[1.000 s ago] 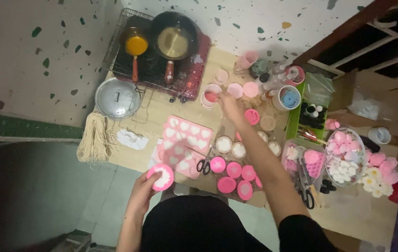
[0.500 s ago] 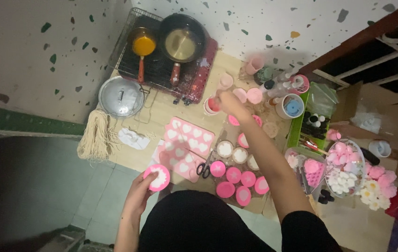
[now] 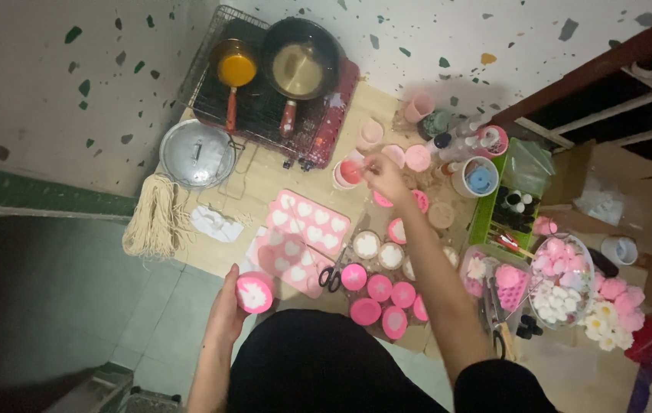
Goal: The person is making flower-shaped candles by melting wax on a stove, pouring it into silicone molds, and de-molding the finished candles.
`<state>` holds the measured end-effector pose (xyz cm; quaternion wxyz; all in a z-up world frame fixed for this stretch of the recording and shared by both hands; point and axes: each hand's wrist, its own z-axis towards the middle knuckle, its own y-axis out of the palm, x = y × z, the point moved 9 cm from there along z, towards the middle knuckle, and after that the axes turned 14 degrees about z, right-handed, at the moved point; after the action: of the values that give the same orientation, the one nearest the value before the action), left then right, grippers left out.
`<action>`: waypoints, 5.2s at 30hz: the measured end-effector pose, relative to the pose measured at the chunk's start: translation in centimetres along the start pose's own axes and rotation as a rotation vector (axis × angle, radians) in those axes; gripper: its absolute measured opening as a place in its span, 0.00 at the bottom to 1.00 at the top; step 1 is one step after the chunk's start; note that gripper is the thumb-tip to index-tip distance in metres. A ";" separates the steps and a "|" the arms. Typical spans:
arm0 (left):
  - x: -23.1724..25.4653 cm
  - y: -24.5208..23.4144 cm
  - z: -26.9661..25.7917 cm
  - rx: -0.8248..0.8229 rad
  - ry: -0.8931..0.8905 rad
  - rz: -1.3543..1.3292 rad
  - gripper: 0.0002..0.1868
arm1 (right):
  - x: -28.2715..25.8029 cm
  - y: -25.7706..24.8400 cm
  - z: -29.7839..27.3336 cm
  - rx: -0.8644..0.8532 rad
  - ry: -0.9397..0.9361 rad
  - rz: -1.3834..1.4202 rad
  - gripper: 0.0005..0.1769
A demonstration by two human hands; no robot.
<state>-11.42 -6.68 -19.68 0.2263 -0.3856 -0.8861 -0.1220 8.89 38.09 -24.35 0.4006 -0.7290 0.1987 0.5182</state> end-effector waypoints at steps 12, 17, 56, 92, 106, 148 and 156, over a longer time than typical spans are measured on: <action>0.3 2.8 3.3 0.013 -0.064 0.058 0.28 | 0.2 3.1 -1.2 0.444 -0.039 0.041 0.53; 1.0 3.8 3.2 0.017 -0.106 0.009 0.29 | -2.5 3.4 -1.0 0.443 0.072 -0.123 0.50; 5.0 21.4 17.8 -0.158 0.373 0.523 0.19 | -2.1 -0.3 -7.2 0.580 0.018 0.274 0.44; 10.9 17.9 25.2 0.523 0.633 0.259 0.08 | 0.1 5.3 -5.8 0.499 -0.031 0.042 0.43; 14.9 26.0 15.3 0.115 1.060 0.860 0.43 | -2.2 -1.5 -4.2 0.384 0.041 0.026 0.37; 12.4 27.4 17.3 0.378 0.867 1.205 0.47 | -11.7 1.9 -4.6 -0.114 -0.183 -0.287 0.15; 13.4 27.7 17.5 0.443 0.953 1.277 0.49 | -7.7 1.7 -4.0 -0.076 -0.017 -0.368 0.15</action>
<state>-4.38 27.22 -27.09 0.6745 -0.6680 -0.3091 0.0572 7.14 32.95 -17.40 0.4624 -0.7633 0.0386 0.4494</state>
